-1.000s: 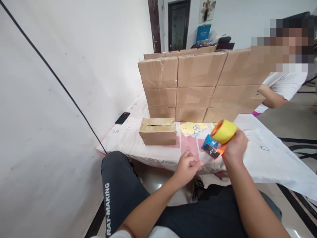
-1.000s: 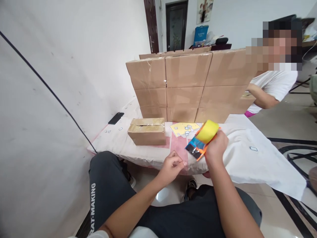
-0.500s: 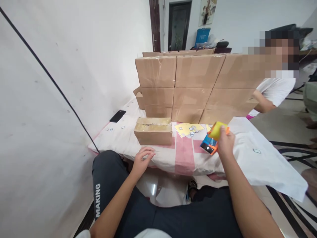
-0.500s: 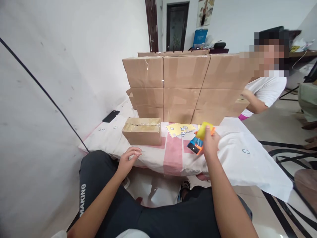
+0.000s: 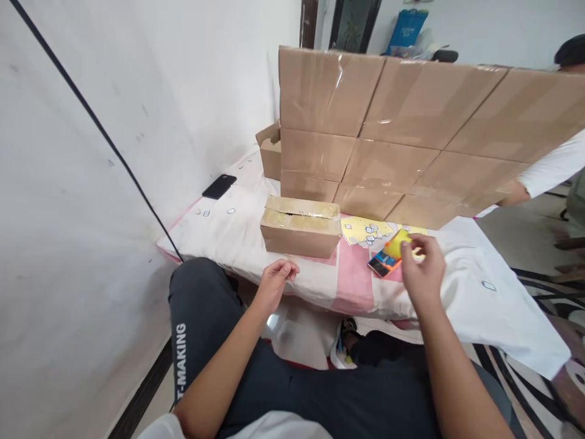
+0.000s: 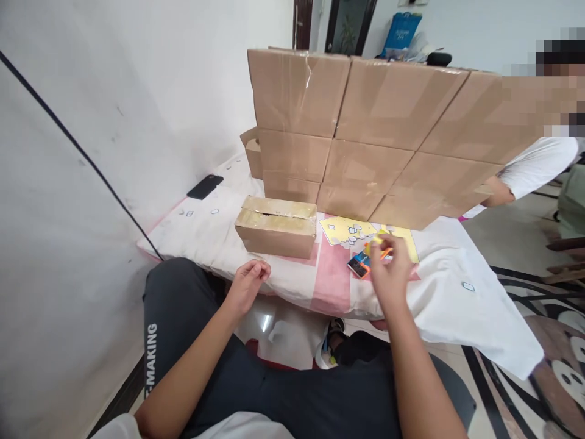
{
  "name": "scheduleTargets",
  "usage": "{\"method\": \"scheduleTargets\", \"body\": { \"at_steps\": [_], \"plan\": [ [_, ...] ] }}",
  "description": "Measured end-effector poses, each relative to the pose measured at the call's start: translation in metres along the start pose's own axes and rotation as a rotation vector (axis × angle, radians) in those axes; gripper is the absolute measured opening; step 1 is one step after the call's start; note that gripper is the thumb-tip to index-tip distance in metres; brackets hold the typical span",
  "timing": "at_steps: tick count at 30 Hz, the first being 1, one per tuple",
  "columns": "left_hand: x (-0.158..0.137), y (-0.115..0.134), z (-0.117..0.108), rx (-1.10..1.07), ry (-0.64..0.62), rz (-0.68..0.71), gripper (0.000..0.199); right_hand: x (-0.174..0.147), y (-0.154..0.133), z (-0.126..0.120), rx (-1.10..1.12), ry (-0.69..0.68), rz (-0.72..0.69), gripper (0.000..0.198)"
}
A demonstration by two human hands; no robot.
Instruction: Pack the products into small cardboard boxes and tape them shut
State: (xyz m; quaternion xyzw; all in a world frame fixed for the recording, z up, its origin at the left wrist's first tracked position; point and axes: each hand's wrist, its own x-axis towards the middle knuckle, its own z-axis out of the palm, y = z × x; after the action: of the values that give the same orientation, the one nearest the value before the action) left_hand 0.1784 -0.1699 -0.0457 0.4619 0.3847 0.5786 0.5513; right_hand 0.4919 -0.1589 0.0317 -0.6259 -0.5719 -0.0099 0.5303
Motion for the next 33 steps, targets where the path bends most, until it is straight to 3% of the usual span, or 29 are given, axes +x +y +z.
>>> {"method": "scheduleTargets", "body": {
  "at_steps": [3, 6, 8, 11, 13, 18, 20, 22, 24, 26, 30, 33],
  "plan": [
    [-0.006, -0.007, 0.0, -0.03, -0.049, -0.117, 0.044, -0.029, -0.054, 0.027, 0.223, -0.372, -0.23, 0.013],
    [-0.011, -0.011, -0.001, -0.002, -0.109, -0.188, 0.038, -0.052, -0.081, 0.054, 0.336, -0.685, -0.283, 0.013],
    [-0.013, -0.013, -0.001, 0.013, -0.136, -0.201, 0.036, -0.058, -0.085, 0.064, 0.311, -0.769, -0.339, 0.021],
    [-0.013, -0.016, 0.0, 0.009, -0.173, -0.176, 0.034, -0.06, -0.085, 0.073, 0.274, -0.765, -0.341, 0.015],
    [-0.012, -0.017, 0.002, 0.054, -0.18, -0.069, 0.033, -0.062, -0.085, 0.078, 0.339, -0.752, -0.159, 0.025],
    [-0.017, -0.012, 0.007, 0.328, -0.064, 0.281, 0.028, -0.068, -0.077, 0.095, 0.638, -0.783, 0.612, 0.039],
    [-0.022, -0.007, 0.005, 0.346, -0.076, 0.361, 0.028, -0.061, -0.064, 0.098, 0.7, -0.652, 0.809, 0.036],
    [-0.028, 0.001, 0.001, 0.329, -0.119, 0.436, 0.026, -0.048, -0.05, 0.094, 0.715, -0.449, 0.833, 0.035],
    [-0.032, 0.008, -0.004, 0.341, -0.159, 0.476, 0.02, -0.036, -0.042, 0.083, 0.707, -0.352, 0.708, 0.037],
    [-0.032, 0.012, -0.006, 0.42, -0.16, 0.485, 0.016, -0.031, -0.045, 0.07, 0.674, -0.449, 0.481, 0.035],
    [-0.027, 0.012, -0.005, 0.576, -0.099, 0.472, 0.015, -0.049, -0.074, 0.052, 0.447, -0.811, -0.199, 0.022],
    [-0.025, 0.01, -0.004, 0.559, -0.129, 0.443, 0.011, -0.062, -0.088, 0.052, 0.286, -0.75, -0.577, 0.015]
  ]
}}
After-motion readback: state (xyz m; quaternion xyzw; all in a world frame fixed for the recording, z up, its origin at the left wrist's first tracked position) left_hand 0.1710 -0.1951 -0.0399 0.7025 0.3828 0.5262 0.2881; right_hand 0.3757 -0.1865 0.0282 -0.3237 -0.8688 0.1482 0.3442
